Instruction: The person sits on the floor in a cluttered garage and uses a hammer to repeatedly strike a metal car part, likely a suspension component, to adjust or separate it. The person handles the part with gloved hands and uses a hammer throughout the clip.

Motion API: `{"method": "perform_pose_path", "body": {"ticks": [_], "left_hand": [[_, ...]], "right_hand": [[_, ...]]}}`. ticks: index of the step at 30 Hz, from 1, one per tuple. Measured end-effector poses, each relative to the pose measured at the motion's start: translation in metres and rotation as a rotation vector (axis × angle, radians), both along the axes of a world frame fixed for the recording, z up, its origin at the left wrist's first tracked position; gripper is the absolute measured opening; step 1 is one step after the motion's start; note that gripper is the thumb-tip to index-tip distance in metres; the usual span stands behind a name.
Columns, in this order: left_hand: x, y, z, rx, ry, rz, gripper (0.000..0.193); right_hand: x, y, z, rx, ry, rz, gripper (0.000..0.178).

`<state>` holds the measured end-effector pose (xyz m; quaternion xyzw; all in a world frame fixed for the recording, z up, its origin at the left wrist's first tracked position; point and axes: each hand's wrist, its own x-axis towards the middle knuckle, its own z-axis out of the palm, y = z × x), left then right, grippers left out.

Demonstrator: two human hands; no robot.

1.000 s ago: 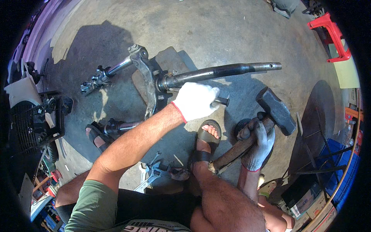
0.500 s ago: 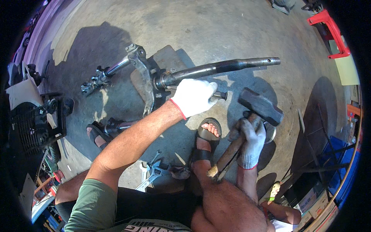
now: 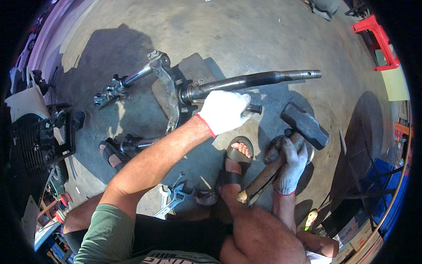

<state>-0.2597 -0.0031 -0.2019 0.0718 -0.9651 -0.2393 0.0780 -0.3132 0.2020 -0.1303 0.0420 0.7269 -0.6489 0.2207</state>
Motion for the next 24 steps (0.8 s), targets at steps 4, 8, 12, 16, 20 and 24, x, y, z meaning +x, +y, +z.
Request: {"method": "perform_pose_path", "body": {"ticks": [4, 8, 12, 16, 20, 24], "left_hand": [[0.001, 0.0, 0.005, 0.0, 0.014, -0.01, 0.031], [0.005, -0.004, 0.011, 0.018, 0.0, -0.062, 0.031], [0.007, -0.008, 0.022, 0.035, -0.058, -0.133, 0.032], [0.007, -0.012, 0.022, 0.057, -0.061, -0.142, 0.033], [0.004, -0.014, 0.027, 0.056, -0.086, -0.121, 0.035], [0.006, -0.017, 0.025, 0.102, -0.056, -0.108, 0.035]], "right_hand": [[0.007, -0.001, -0.003, 0.007, -0.001, 0.023, 0.014], [0.018, -0.006, -0.012, -0.031, -0.065, 0.055, 0.024], [0.009, -0.001, -0.004, -0.089, -0.141, 0.128, 0.027], [0.015, 0.0, 0.005, -0.086, -0.105, 0.075, 0.029], [0.02, -0.003, 0.005, -0.004, -0.049, 0.111, 0.029], [0.016, -0.003, 0.008, -0.063, -0.118, 0.176, 0.027]]}}
